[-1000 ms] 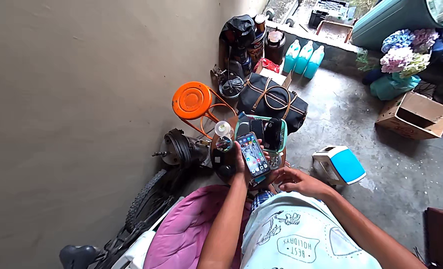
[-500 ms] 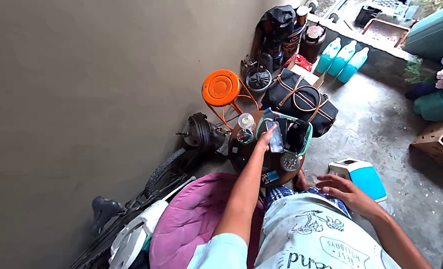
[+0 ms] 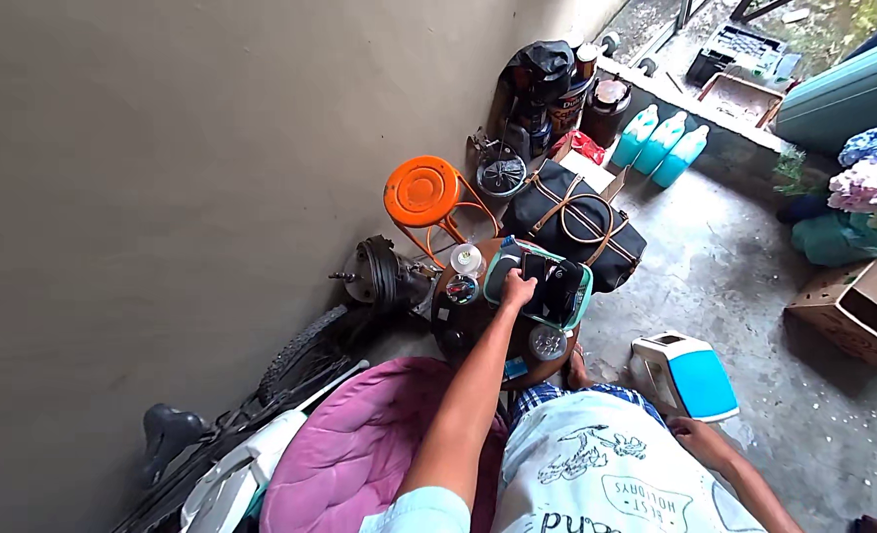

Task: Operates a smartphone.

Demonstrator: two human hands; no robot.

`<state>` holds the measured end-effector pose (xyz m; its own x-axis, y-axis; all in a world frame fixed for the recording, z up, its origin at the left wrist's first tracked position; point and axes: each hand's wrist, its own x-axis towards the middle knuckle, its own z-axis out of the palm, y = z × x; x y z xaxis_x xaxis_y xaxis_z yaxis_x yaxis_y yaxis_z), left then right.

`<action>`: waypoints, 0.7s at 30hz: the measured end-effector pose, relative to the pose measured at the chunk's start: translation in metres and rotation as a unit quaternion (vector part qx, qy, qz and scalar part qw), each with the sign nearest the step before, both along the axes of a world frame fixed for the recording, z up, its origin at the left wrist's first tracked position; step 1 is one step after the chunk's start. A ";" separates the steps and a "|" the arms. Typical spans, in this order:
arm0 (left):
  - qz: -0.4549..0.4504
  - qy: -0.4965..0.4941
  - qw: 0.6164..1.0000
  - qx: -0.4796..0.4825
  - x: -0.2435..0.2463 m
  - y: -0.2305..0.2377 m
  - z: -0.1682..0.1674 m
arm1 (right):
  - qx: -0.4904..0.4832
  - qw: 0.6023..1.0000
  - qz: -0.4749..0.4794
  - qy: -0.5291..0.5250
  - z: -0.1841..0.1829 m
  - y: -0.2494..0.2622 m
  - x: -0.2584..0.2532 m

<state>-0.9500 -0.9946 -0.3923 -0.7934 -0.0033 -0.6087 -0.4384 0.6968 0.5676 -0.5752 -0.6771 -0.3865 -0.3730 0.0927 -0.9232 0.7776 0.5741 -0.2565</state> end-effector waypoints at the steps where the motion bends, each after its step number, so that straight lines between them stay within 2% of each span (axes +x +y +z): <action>1: -0.002 0.001 1.000 0.003 0.003 -0.003 -0.003 | -0.007 1.000 -0.009 -0.011 -0.003 0.000 0.007; 5: -0.007 0.015 1.000 -0.011 -0.002 -0.005 -0.013 | 0.000 0.998 -0.066 0.001 -0.018 0.007 0.010; 9: -0.073 0.056 0.983 -0.162 0.004 0.015 0.009 | 0.011 0.998 -0.058 -0.001 -0.014 0.004 -0.006; 13: -0.127 0.069 0.954 -0.264 0.004 0.039 -0.001 | 0.019 0.998 -0.067 0.004 -0.014 0.000 -0.008; 21: -0.157 0.052 0.926 -0.338 -0.011 0.068 -0.013 | 0.016 0.992 -0.128 0.008 -0.017 0.009 0.014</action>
